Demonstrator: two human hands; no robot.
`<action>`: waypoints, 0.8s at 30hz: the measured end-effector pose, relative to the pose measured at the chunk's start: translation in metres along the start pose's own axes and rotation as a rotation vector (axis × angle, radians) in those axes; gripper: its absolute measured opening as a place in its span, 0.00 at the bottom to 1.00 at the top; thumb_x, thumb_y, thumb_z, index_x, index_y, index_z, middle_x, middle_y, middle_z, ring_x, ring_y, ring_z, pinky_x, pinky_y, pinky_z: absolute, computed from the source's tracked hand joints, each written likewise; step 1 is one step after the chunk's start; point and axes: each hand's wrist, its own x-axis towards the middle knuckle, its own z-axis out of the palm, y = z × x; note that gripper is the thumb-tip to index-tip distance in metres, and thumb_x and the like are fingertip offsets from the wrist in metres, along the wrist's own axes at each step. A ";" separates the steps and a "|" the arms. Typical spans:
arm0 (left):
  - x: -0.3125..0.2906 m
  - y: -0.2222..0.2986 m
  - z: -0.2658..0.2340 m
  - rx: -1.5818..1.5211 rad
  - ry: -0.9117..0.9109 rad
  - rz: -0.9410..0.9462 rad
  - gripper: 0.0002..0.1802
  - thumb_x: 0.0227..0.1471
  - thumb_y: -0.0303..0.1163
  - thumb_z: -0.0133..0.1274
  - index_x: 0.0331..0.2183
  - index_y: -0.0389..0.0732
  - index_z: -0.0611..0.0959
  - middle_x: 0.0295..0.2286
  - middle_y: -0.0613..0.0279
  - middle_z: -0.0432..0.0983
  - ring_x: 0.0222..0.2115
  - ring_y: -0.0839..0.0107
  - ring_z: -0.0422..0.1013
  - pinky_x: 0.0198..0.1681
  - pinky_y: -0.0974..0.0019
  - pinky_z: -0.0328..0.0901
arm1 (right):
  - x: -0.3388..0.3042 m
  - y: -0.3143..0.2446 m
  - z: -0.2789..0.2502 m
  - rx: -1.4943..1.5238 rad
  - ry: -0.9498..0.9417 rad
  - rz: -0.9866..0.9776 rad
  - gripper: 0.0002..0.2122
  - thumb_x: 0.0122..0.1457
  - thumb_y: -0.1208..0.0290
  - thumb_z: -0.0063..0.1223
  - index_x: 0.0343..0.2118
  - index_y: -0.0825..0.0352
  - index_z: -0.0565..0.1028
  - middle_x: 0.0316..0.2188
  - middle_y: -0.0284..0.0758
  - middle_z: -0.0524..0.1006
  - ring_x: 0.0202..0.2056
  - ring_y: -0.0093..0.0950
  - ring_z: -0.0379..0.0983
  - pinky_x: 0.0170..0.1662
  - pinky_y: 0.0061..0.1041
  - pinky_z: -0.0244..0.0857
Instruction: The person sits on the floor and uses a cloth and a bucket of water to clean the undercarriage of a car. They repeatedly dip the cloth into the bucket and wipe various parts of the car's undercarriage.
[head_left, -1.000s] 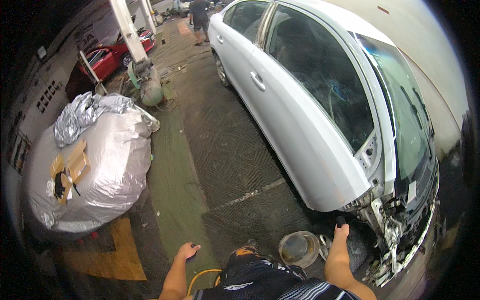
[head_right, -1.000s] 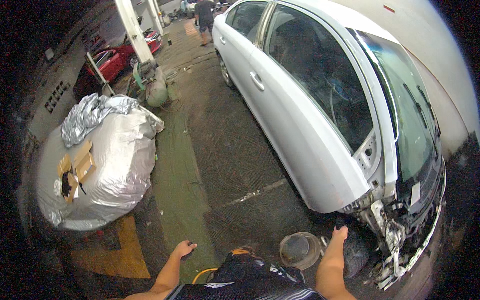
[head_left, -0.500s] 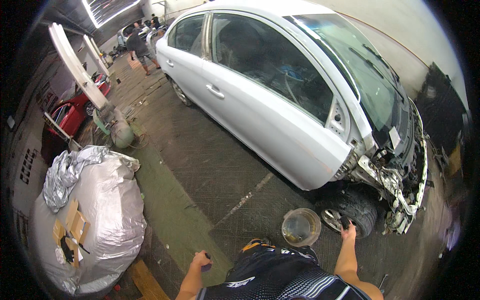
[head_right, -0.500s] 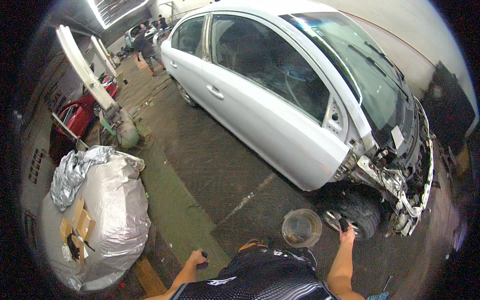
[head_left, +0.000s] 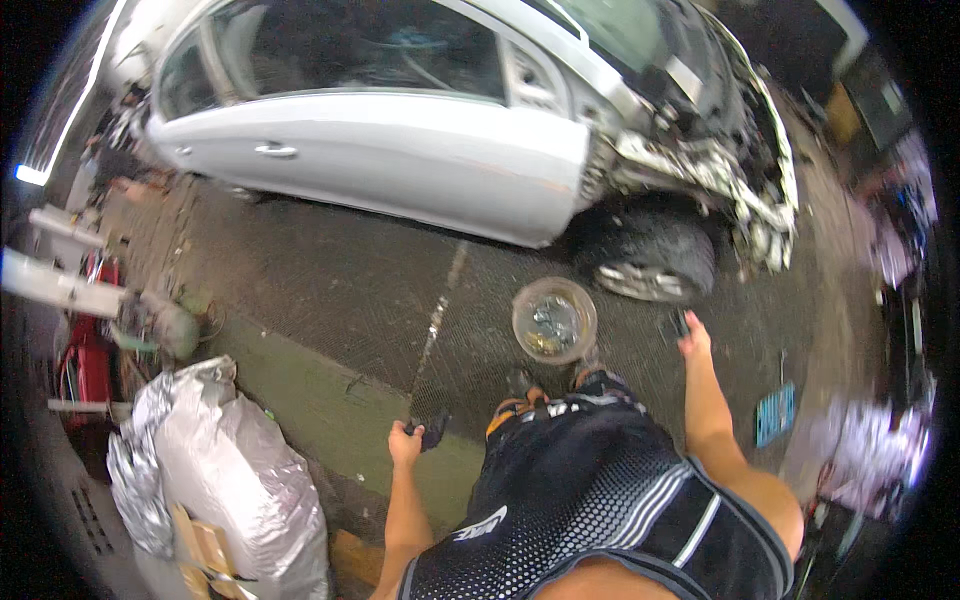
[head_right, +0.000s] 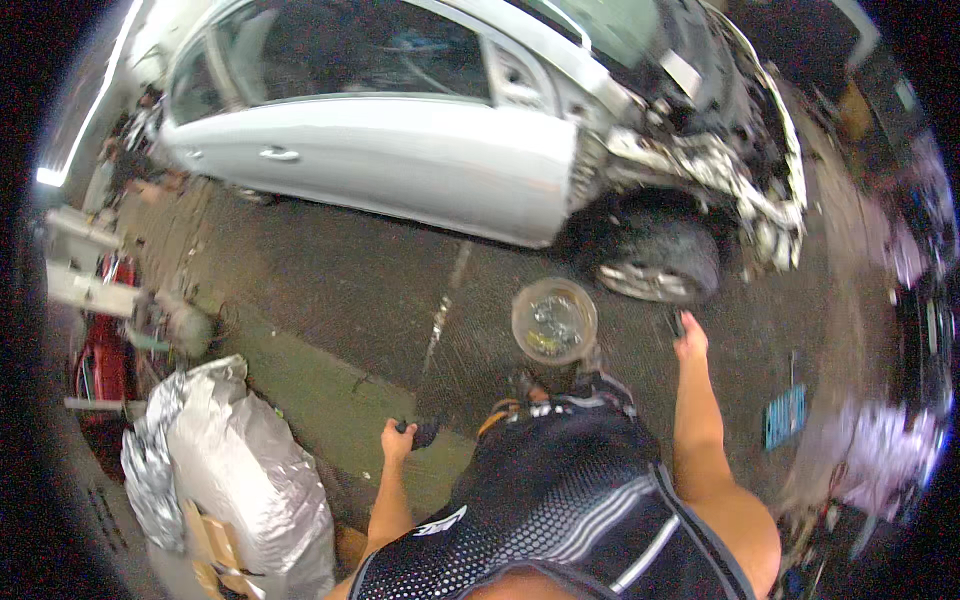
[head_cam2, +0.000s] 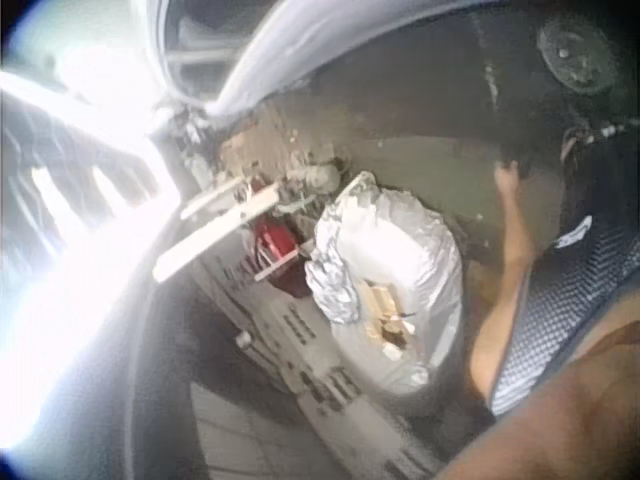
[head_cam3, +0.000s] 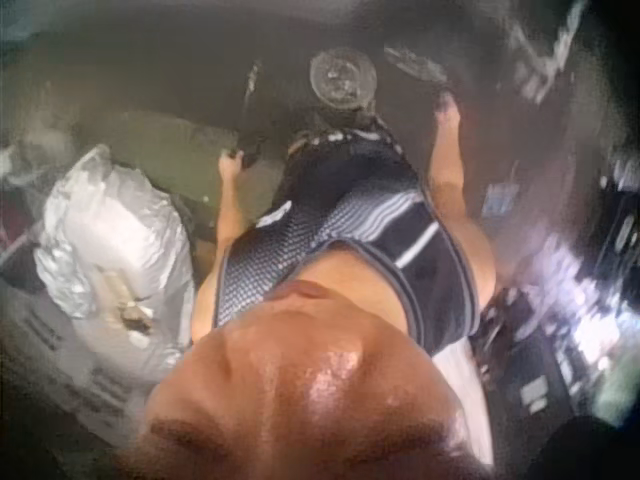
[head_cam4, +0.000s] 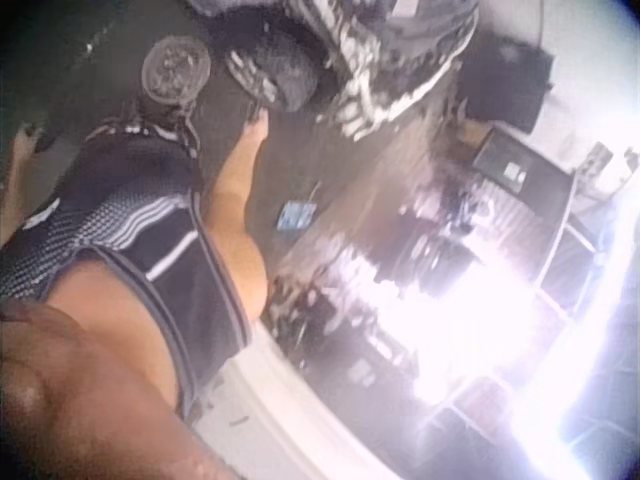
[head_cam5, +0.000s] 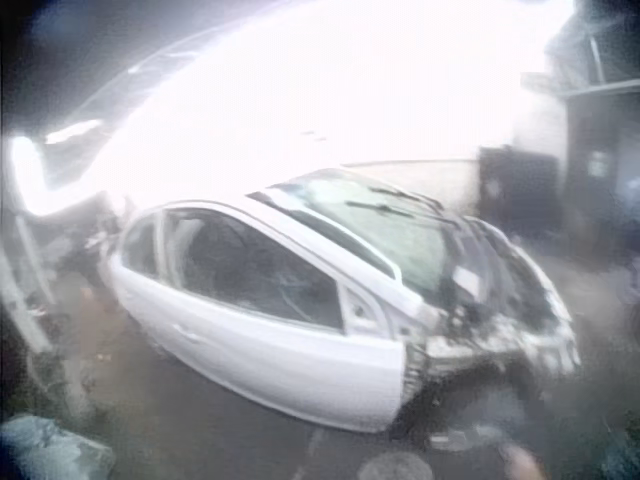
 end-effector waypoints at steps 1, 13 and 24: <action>0.002 -0.012 0.005 -0.049 0.065 0.032 0.23 0.44 0.39 0.68 0.39 0.38 0.77 0.33 0.51 0.80 0.36 0.53 0.76 0.42 0.54 0.70 | -0.003 0.007 0.007 0.017 -0.034 -0.004 0.17 0.61 0.78 0.55 0.53 0.71 0.73 0.49 0.39 0.78 0.49 0.35 0.75 0.55 0.42 0.69; -0.008 -0.001 -0.009 -1.317 -0.316 -0.515 0.15 0.56 0.41 0.61 0.38 0.41 0.78 0.34 0.62 0.78 0.33 0.67 0.75 0.35 0.61 0.71 | -0.045 0.013 0.117 -0.062 -0.120 0.065 0.21 0.57 0.82 0.58 0.55 0.73 0.69 0.49 0.43 0.76 0.50 0.38 0.74 0.58 0.39 0.67; -0.023 0.165 0.007 -1.478 -0.405 -0.416 0.22 0.60 0.45 0.53 0.47 0.37 0.76 0.45 0.55 0.77 0.47 0.58 0.72 0.49 0.44 0.72 | -0.010 0.036 0.131 -0.216 -0.235 0.212 0.15 0.60 0.78 0.55 0.51 0.66 0.75 0.45 0.37 0.79 0.50 0.32 0.74 0.55 0.39 0.70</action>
